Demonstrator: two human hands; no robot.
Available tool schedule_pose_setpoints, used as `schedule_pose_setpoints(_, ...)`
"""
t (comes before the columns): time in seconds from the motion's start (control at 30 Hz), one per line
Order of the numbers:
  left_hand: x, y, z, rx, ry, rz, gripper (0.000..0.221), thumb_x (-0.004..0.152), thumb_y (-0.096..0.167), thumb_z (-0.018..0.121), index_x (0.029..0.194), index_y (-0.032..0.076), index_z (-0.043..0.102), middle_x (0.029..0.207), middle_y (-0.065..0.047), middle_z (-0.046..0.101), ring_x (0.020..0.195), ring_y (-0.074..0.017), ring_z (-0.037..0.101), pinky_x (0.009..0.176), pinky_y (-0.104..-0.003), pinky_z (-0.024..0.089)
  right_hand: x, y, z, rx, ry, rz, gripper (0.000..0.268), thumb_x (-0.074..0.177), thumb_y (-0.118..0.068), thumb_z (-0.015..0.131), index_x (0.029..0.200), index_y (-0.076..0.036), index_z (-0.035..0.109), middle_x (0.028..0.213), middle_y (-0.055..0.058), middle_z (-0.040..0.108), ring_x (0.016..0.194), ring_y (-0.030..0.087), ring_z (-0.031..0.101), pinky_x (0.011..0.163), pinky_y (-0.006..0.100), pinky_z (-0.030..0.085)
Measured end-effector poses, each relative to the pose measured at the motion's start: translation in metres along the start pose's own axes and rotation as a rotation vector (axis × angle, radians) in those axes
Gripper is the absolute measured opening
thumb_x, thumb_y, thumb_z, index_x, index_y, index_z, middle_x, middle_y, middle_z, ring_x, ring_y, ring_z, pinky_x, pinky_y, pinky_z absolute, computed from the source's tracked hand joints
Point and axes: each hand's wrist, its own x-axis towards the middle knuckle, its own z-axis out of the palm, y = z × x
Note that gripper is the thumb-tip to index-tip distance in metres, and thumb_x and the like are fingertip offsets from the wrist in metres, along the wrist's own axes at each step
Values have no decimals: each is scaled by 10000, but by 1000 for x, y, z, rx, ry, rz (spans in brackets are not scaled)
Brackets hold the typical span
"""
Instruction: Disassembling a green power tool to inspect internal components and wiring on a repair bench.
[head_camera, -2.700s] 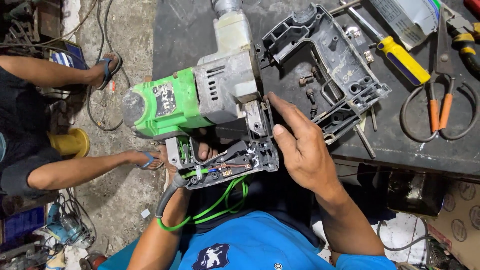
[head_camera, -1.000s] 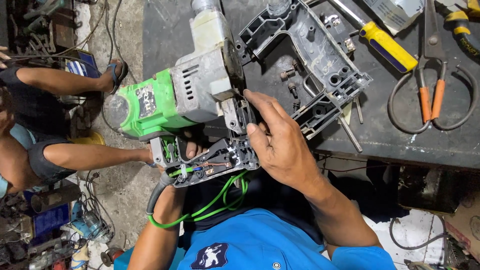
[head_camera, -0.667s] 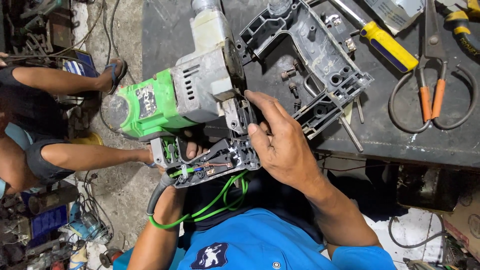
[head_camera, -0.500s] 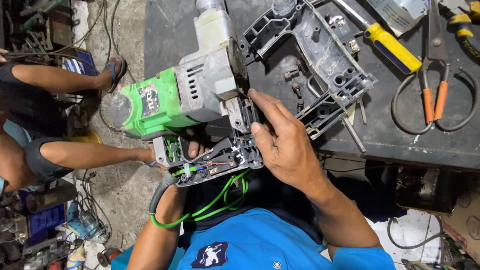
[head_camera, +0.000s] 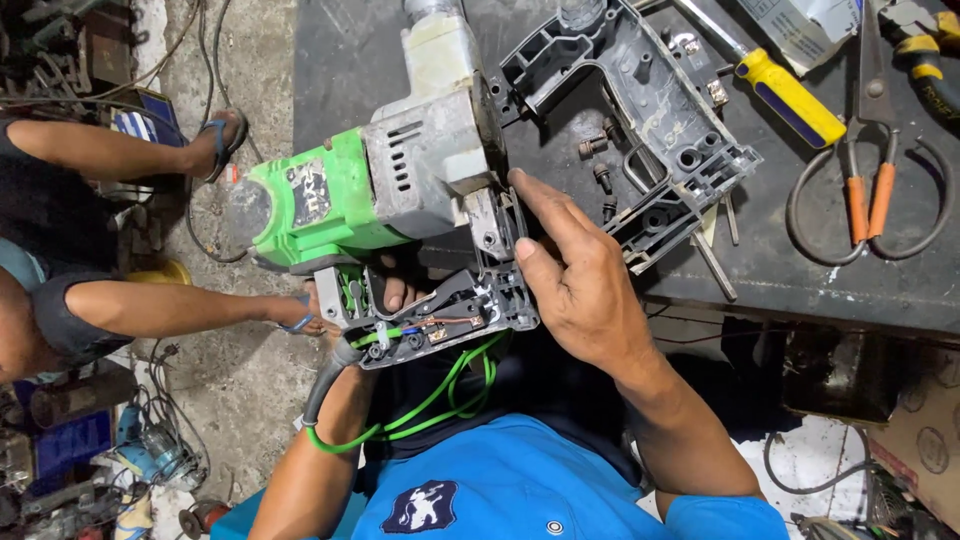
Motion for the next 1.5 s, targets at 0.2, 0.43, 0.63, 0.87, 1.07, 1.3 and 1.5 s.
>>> schedule_pose_setpoints(0.2,49,6,89,-14,-20,20,955,953,744,467,1460,-66,449,987,-248,621,851,-390,662,778,-449,573,2,-4,0,-23,-19,9,515,1044,-221,447,1466,74,458,1472,260,557,1404,383,533,1203,462,412)
schedule_pose_setpoints(0.43,44,11,112,-39,-49,37,964,949,750,468,1462,-66,443,974,-243,619,836,-386,663,763,-442,579,1,-6,3,-29,2,16,518,1038,-225,449,1466,65,464,1474,264,558,1405,382,539,1200,467,424)
schedule_pose_setpoints(0.63,36,12,110,-68,-68,45,971,946,754,468,1464,-66,438,963,-239,618,823,-382,664,751,-436,584,1,-4,5,-36,-3,41,519,1015,-186,470,1475,56,483,1456,285,559,1397,434,509,1170,536,399)
schedule_pose_setpoints(0.87,24,15,106,-110,-93,70,980,942,760,469,1467,-67,432,950,-235,617,808,-378,665,736,-429,589,0,-13,10,5,13,94,551,993,-152,463,1523,-1,463,1477,311,526,1421,476,446,1179,622,320)
schedule_pose_setpoints(1.07,25,11,123,-48,-71,58,1016,893,857,383,1364,-33,527,935,-182,635,760,-268,677,696,-319,574,-2,-14,12,15,28,80,464,1004,-161,506,1444,-23,568,1439,240,589,1423,389,481,1190,552,340)
schedule_pose_setpoints(1.3,21,36,169,19,-19,-27,1013,834,906,251,1082,-4,620,722,-110,565,495,-172,539,495,-213,453,-5,-13,24,-43,88,67,408,1034,-163,502,1401,-24,614,1425,232,605,1411,349,498,1195,521,354)
schedule_pose_setpoints(1.5,23,46,184,251,147,-73,1040,804,919,252,1084,31,713,497,-17,501,325,-45,409,336,-89,306,-9,-2,27,-99,152,45,386,1035,-124,526,1393,-14,623,1416,248,610,1396,361,510,1183,527,373)
